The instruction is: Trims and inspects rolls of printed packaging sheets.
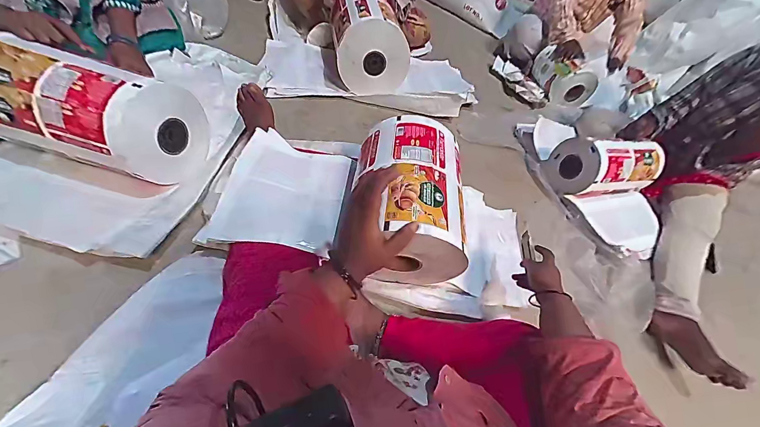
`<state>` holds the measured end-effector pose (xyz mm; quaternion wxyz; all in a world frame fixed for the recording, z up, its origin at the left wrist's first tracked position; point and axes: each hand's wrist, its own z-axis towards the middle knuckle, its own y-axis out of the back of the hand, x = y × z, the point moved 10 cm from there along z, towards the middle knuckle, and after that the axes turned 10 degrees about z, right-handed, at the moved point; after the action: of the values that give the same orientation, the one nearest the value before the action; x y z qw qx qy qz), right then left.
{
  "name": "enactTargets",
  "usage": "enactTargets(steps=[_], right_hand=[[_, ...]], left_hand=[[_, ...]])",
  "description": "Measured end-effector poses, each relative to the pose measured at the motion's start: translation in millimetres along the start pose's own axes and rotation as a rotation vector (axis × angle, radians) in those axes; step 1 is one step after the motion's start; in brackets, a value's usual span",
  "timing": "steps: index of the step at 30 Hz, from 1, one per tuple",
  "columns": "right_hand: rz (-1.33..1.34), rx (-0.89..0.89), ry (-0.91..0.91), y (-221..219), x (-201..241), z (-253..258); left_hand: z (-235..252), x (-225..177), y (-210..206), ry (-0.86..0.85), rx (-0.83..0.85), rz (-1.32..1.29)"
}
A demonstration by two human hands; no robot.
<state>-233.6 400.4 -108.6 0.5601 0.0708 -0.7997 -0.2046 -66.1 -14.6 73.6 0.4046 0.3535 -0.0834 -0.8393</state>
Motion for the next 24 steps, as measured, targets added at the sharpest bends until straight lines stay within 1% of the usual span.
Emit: enactTargets(steps=[1, 2, 3, 5, 7, 10, 13, 16, 19, 24], right_hand=[[0.013, -0.012, 0.043, -2, 17, -6], [0.020, -0.008, 0.089, -7, 35, -14], [0.017, 0.003, 0.140, -14, 56, -22], [-0.019, 0.050, 0.237, -35, 102, -38], [-0.051, 0.094, 0.331, -59, 148, -53], [-0.124, 0.176, 0.421, -100, 211, -63], [-0.295, 0.206, 0.467, -144, 260, -53], [-0.439, 0.217, 0.464, -179, 285, -34], [-0.515, 0.202, 0.454, -201, 297, -20], [-0.641, 0.177, 0.490, -214, 312, -14]], left_hand=[[-11, 29, -13, 0.127, 0.077, 0.076], [-22, 48, -23, 0.213, 0.152, 0.116], [-30, 59, -32, 0.233, 0.208, 0.158], [-37, 68, -42, 0.145, 0.254, 0.265], [-38, 71, -48, 0.043, 0.250, 0.322], [-37, 74, -54, 0.001, 0.253, 0.307], [-39, 78, -55, -0.010, 0.267, 0.291], [-41, 82, -57, -0.001, 0.296, 0.268], [-41, 84, -57, 0.012, 0.303, 0.252], [-40, 84, -59, 0.033, 0.340, 0.184]])
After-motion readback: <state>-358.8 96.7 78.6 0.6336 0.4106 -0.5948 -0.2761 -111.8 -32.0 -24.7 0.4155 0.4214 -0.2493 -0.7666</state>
